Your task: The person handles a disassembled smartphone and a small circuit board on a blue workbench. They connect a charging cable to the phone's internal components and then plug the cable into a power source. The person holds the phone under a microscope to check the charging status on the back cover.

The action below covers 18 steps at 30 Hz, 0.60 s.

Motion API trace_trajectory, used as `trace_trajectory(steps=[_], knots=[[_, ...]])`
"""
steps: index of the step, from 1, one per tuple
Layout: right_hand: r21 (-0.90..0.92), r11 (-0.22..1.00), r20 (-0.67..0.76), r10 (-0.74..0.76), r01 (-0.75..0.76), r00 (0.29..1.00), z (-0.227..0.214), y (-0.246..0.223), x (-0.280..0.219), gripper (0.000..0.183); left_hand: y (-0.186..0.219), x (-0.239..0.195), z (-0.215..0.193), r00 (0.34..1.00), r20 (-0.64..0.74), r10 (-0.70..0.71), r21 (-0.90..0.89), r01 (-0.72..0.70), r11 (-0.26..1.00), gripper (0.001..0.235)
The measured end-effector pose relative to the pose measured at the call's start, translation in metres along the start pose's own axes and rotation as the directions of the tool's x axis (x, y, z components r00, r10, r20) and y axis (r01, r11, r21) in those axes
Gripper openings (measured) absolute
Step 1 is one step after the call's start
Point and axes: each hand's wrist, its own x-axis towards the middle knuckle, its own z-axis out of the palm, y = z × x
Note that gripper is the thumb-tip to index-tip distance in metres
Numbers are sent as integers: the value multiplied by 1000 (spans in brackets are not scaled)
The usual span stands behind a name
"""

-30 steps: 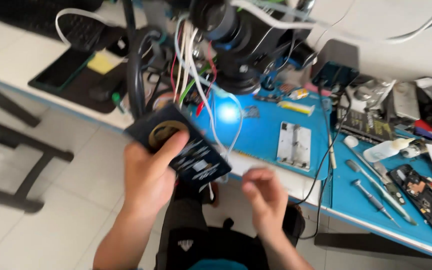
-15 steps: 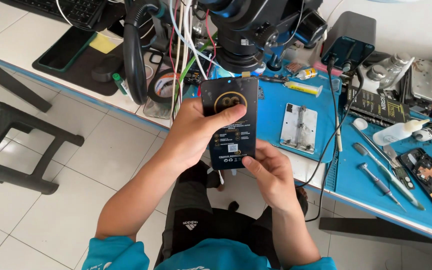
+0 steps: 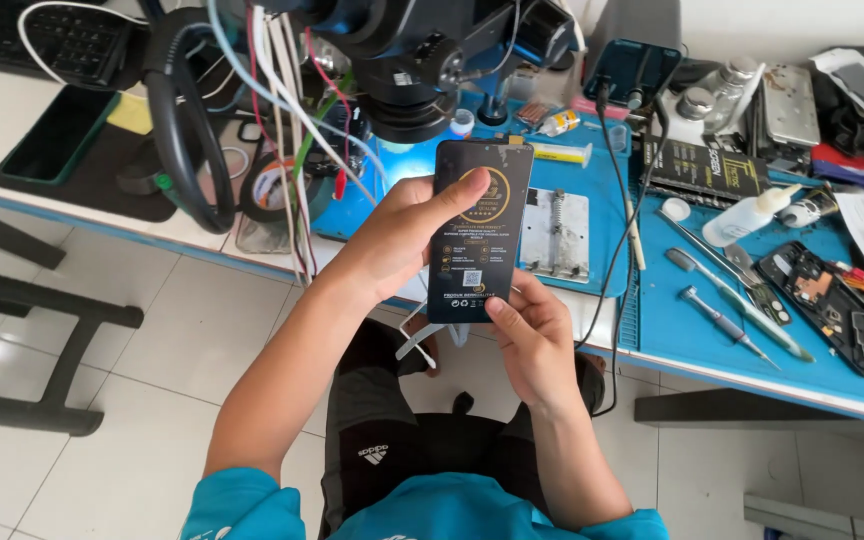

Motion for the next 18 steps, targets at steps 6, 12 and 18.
trace_trajectory(steps=[6, 12, 18], knots=[[41, 998, -71, 43, -40, 997, -9, -3, -2, 36, -24, 29, -9, 992, 96, -80, -71, 87, 994, 56], [47, 998, -108, 47, -42, 993, -17, 0, -1, 37, -39, 41, -13, 981, 162, -105, -180, 134, 975, 67], [40, 998, -134, 54, -49, 989, -24, 5, 1, 38, -77, 43, -28, 965, 250, -78, -290, 151, 945, 79]])
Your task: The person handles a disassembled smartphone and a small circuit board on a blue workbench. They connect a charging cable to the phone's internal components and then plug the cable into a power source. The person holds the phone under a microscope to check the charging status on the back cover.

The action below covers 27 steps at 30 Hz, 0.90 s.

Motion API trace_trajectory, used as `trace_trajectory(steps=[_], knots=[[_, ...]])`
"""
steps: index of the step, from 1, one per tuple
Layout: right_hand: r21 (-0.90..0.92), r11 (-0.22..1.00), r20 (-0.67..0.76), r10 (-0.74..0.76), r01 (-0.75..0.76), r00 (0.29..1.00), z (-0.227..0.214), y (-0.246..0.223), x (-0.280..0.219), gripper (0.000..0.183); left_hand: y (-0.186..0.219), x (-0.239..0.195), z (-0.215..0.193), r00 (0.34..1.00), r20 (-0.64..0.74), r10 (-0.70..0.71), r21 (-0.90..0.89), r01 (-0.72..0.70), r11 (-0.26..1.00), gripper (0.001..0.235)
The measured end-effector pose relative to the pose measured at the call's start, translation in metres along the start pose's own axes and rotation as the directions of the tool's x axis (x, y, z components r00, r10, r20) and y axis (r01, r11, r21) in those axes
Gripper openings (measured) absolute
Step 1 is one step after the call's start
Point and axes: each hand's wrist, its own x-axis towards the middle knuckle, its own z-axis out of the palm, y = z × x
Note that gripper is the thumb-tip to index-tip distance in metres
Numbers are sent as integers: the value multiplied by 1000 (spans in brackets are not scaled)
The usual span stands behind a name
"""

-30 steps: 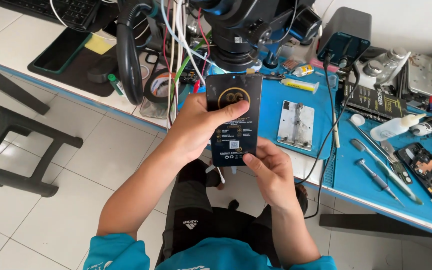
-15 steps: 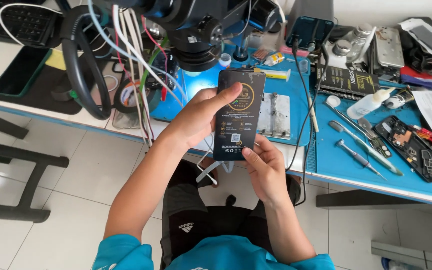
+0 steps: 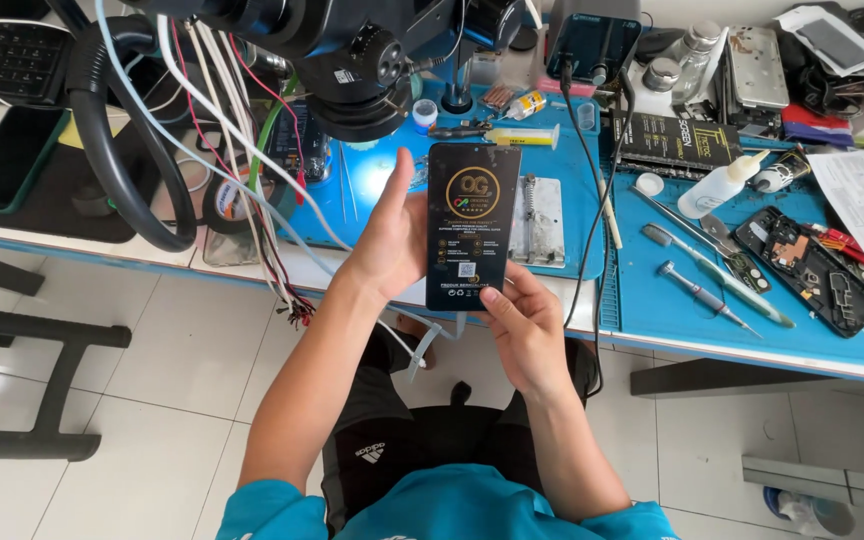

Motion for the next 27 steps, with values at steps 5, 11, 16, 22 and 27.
trace_trajectory(steps=[5, 11, 16, 22, 27], knots=[[10, 1000, 16, -13, 12, 1000, -2, 5, 6, 36, -3, -7, 9, 998, 49, 34, 0, -34, 999, 85], [9, 1000, 13, 3, -3, 1000, -7, 14, 20, 36, 4, -13, 40, 996, 41, 84, -58, -82, 995, 77], [-7, 1000, 3, 5, -5, 1000, -8, 21, 27, 35, -2, -8, 33, 993, 73, 97, -113, -89, 990, 80], [-33, 999, -1, 2, -2, 1000, -5, 17, 30, 33, -9, 2, 22, 994, 63, 90, -125, -82, 989, 83], [-60, 998, 18, 8, -7, 1000, -5, 14, 35, 33, -13, 4, 25, 991, -28, 133, -102, -136, 985, 80]])
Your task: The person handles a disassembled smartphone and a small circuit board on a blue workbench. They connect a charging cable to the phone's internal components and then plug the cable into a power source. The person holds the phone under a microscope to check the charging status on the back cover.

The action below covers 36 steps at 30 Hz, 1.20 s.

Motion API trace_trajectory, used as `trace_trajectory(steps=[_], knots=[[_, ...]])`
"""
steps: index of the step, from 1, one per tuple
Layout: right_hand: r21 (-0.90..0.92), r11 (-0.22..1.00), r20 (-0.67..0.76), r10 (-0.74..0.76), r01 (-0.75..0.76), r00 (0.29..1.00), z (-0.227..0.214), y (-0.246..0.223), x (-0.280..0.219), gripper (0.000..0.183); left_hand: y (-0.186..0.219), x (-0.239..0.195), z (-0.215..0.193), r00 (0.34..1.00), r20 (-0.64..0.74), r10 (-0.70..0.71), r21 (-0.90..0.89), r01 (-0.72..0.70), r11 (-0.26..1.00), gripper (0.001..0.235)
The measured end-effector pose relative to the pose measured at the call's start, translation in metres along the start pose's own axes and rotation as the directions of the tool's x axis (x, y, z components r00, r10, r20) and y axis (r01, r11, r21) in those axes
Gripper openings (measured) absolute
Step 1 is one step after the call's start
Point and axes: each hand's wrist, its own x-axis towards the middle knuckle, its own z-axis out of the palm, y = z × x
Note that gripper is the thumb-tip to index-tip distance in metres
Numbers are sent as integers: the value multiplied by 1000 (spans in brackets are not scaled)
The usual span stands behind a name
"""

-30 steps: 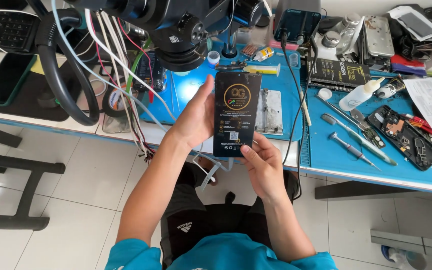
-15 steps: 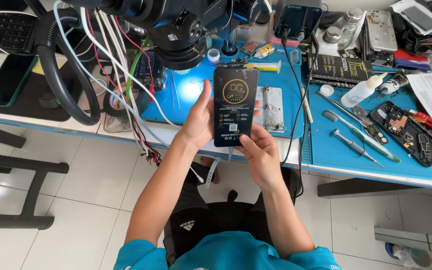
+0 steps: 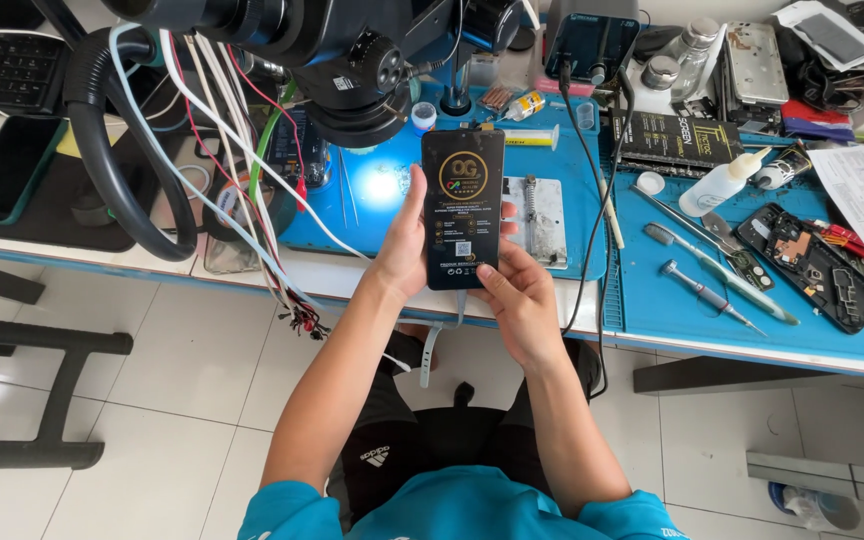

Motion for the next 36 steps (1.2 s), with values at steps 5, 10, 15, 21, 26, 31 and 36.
trace_trajectory(steps=[5, 10, 15, 21, 26, 31, 36], knots=[[-16, 1000, 21, 19, -19, 1000, 0, -2, 5, 33, 0, -1, 16, 986, -162, 32, 17, -30, 999, 71], [-74, 997, 61, 20, -15, 998, 0, -5, 6, 37, 3, 0, 23, 959, -281, 24, 68, -5, 998, 75], [-99, 995, 71, 18, -11, 997, -3, -4, 8, 38, 1, 1, 19, 958, -288, 13, 49, 1, 999, 73], [-115, 993, 88, 9, 2, 996, -6, -2, 12, 36, -5, 3, 10, 962, -275, 12, -20, -18, 1000, 71], [-118, 993, 97, -7, 19, 995, -9, 2, 13, 35, -8, 2, 6, 966, -259, 10, -15, -14, 1000, 71], [-120, 992, 124, -26, 41, 992, -9, 0, 12, 35, -12, 3, 0, 974, -224, 15, 37, -7, 999, 74], [-97, 995, 143, -20, 34, 989, -16, 9, 13, 35, -16, 4, -12, 982, -186, 7, 51, 2, 999, 77]])
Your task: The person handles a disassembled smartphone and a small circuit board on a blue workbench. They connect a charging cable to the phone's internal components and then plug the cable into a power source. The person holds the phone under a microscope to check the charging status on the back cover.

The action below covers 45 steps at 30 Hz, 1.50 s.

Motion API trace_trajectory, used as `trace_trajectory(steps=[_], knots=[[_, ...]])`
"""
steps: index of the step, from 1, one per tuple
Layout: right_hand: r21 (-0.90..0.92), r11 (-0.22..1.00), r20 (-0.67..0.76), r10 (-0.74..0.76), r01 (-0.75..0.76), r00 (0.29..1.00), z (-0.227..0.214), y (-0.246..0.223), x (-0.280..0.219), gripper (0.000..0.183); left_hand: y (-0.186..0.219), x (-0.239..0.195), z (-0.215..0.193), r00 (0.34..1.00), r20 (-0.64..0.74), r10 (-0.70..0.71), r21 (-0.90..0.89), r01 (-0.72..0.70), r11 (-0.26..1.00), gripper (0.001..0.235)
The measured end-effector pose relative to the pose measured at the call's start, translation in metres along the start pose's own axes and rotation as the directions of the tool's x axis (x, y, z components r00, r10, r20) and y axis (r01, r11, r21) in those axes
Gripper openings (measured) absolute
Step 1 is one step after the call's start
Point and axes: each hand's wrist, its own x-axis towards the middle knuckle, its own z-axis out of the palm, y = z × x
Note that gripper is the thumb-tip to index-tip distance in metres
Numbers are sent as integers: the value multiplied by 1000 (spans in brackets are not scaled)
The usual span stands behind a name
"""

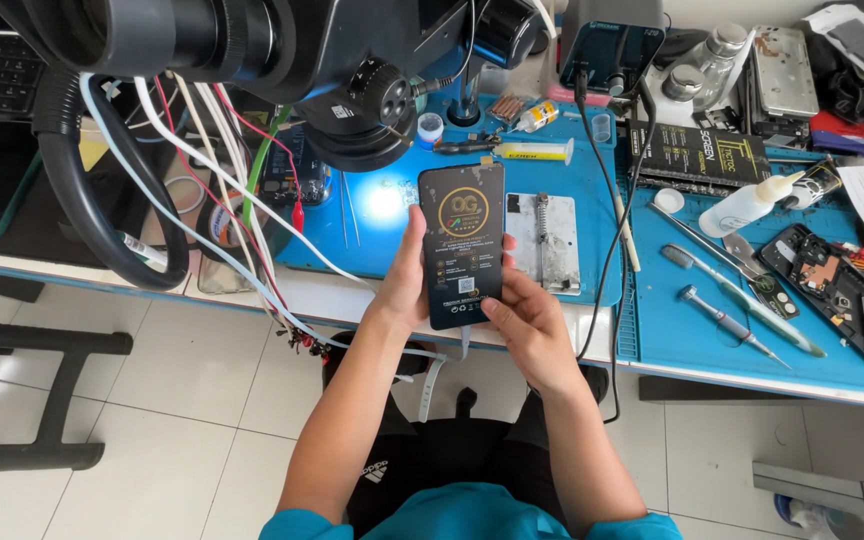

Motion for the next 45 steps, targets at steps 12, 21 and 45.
trace_trajectory(steps=[12, 21, 45], knots=[[11, 1000, 42, 17, -18, 999, -7, 10, 1, 39, -8, 4, -11, 998, 57, 8, 83, -13, 996, 91], [2, 1000, 43, -15, 15, 999, 0, 5, 1, 37, -2, 2, -10, 998, 57, -2, 128, -6, 992, 95], [12, 987, 96, 160, -162, 982, -3, -9, -2, 42, -1, 13, -36, 952, 283, -116, -67, 141, 988, 98]])
